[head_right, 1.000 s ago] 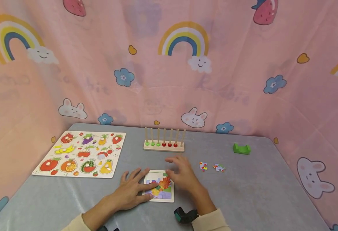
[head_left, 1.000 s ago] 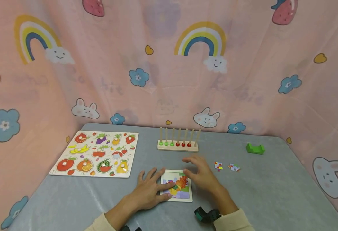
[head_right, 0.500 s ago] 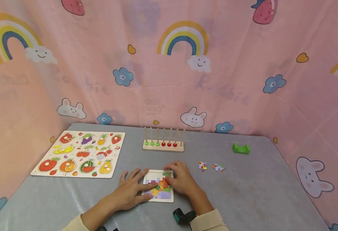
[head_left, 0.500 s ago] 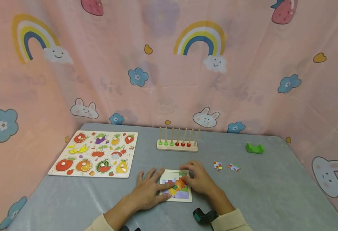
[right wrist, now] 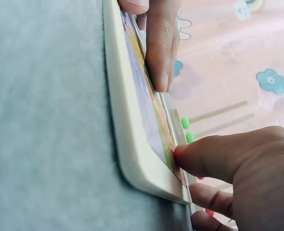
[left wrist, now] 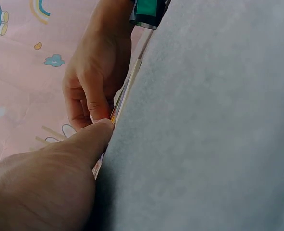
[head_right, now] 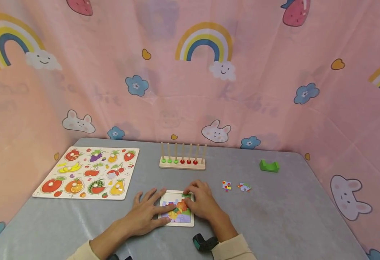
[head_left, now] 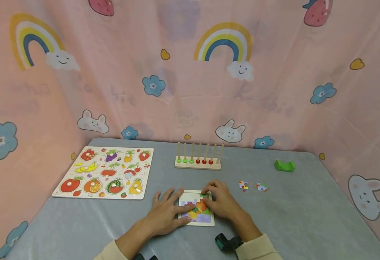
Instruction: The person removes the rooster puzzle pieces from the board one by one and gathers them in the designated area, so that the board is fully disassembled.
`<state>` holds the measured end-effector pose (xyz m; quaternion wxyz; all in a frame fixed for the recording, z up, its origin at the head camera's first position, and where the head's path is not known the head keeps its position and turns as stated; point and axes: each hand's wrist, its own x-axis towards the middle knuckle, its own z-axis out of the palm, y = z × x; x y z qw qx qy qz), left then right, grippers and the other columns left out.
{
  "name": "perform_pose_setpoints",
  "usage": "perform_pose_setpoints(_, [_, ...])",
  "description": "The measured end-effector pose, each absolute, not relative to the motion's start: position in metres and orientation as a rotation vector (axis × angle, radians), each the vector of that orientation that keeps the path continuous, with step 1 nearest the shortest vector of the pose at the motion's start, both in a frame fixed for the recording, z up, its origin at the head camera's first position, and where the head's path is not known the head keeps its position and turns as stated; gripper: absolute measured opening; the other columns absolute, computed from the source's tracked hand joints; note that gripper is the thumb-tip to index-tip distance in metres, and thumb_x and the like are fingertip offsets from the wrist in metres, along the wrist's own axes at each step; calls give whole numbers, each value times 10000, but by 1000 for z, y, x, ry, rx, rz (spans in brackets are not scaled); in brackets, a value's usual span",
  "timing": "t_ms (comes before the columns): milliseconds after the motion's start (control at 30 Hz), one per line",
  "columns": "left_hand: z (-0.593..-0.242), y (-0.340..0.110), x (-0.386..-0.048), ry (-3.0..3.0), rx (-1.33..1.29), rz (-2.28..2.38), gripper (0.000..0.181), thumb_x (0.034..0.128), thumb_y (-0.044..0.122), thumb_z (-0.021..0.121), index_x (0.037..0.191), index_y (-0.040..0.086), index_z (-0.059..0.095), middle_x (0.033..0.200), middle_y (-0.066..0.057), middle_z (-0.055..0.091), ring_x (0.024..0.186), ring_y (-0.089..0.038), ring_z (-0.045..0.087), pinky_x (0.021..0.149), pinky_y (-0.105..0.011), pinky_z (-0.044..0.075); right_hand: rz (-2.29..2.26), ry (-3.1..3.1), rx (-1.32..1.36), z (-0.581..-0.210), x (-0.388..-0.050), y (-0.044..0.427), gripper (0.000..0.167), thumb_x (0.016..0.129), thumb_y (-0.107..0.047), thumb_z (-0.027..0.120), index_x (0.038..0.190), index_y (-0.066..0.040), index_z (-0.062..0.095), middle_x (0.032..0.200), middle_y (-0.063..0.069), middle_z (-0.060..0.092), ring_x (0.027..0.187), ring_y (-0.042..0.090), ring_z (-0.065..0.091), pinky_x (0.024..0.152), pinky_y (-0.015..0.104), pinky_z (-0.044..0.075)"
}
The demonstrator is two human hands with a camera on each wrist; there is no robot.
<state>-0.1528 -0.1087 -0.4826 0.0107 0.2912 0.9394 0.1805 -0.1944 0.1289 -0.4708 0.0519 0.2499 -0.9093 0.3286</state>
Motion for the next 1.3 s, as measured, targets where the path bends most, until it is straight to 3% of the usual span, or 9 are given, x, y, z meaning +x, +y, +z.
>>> perform_pose_setpoints(233, [-481,-109,-153,2939,920,570,448,928,604,486,1344,452,551,1547,-90,282,1376,-406,229,968,-719,120,833,-2804,743,-467,-195,126,88,818,-143,768,886,-172,722,1002,-13,515,934,235,449,809,434,377])
perform_pose_setpoints(533, [-481,-108,-152,2947,927,561,446,924,599,499,1338,446,560,1541,-84,296,1371,-403,241,962,-723,130,861,-2821,782,-468,-195,128,128,816,-115,739,815,-203,647,978,-48,502,913,202,443,827,462,347])
perform_pose_setpoints(900, [-481,-108,-152,2931,922,551,455,924,615,480,1345,457,547,1548,-88,281,1380,-406,222,967,-723,121,733,-2844,740,-465,-193,127,106,790,-174,752,888,-192,714,1001,-43,508,940,216,448,808,474,347])
perform_pose_setpoints(1300, [-482,-108,-152,2926,917,578,450,921,615,486,1336,455,558,1546,-85,283,1380,-405,219,967,-723,113,755,-2918,714,-464,-194,125,153,790,-185,733,918,-175,650,985,-55,495,930,184,433,783,416,338])
